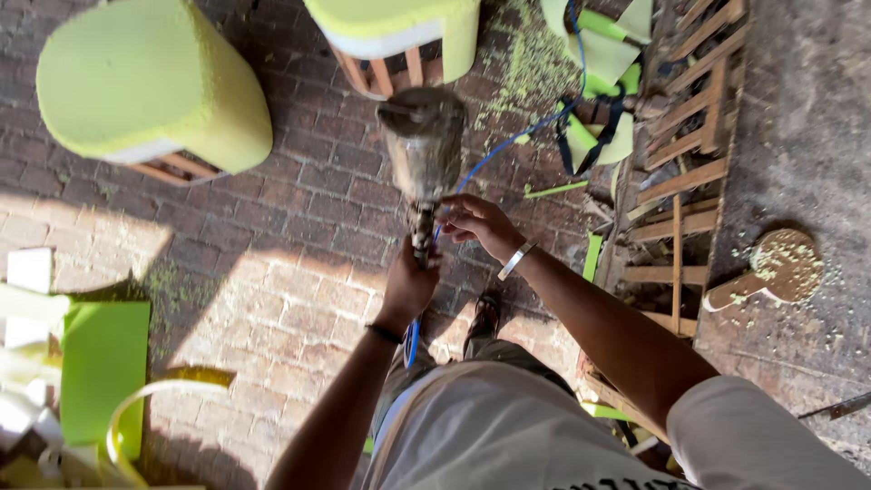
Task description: The person kneels on a brick floor and uses a wooden brush to repeatedly rub the surface of a large yellow foam cushion placed on a wooden stool. The person holds the foam with one hand while brushing with the other, generating foam particles. The person then picks up a paint sprayer and moves toward the foam.
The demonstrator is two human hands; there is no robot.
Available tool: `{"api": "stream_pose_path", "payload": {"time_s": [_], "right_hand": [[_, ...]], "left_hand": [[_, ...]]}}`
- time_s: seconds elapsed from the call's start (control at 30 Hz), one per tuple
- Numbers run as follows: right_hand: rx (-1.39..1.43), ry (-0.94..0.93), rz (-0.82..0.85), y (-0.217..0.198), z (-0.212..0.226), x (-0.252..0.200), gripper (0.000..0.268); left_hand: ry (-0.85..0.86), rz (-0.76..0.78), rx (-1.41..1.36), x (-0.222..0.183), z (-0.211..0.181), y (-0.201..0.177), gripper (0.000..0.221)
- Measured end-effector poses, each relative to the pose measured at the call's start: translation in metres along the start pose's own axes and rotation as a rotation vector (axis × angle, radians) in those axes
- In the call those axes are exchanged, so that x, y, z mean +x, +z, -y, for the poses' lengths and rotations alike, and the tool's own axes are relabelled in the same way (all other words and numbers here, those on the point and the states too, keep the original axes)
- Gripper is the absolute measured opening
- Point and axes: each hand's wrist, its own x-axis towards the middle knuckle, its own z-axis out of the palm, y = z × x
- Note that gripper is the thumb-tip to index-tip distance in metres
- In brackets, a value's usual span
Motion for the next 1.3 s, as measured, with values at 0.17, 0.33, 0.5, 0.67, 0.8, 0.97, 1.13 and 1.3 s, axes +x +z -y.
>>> {"api": "stream_pose_path", "payload": {"time_s": [0.17, 0.33, 0.5, 0.67, 0.8, 0.97, 1.13, 1.3], "right_hand": [[0.264, -0.319, 0.072, 0.05, 0.017, -0.04, 0.093], [0.067, -0.663, 0.238, 0.06, 0.05, -0.046, 0.107], [-0.151, -0.583, 0.027, 0.06, 0.056, -0.049, 0.041], [0.056, -0.444, 0.245, 0.008, 0.083, -0.064, 0.039], [-0.079, -0.117, 0.563, -0.082, 0.111, -0.103, 0.043], [-0.24, 0.115, 0.681, -0.159, 0.093, -0.162, 0.046], [-0.568, 0.45, 0.587, -0.184, 0.061, -0.169, 0.037], [-0.506, 0.38, 0.699, -0.169, 0.062, -0.153, 0.037]], "left_hand": [[0.046, -0.181, 0.147, 0.008, -0.003, 0.018, 0.036], [0.289, -0.235, 0.213, 0.007, -0.025, 0.026, 0.046], [0.407, -0.081, 0.354, -0.016, -0.054, 0.021, 0.088], [-0.009, 0.366, 0.306, -0.05, -0.057, -0.034, 0.099], [-0.229, 0.076, 0.28, -0.108, -0.02, -0.099, 0.059], [-0.507, -0.268, 0.035, -0.189, 0.032, -0.123, 0.046], [-0.585, -0.271, -0.061, -0.221, 0.057, -0.108, 0.043], [-0.616, -0.225, -0.031, -0.23, 0.066, -0.096, 0.042]]}}
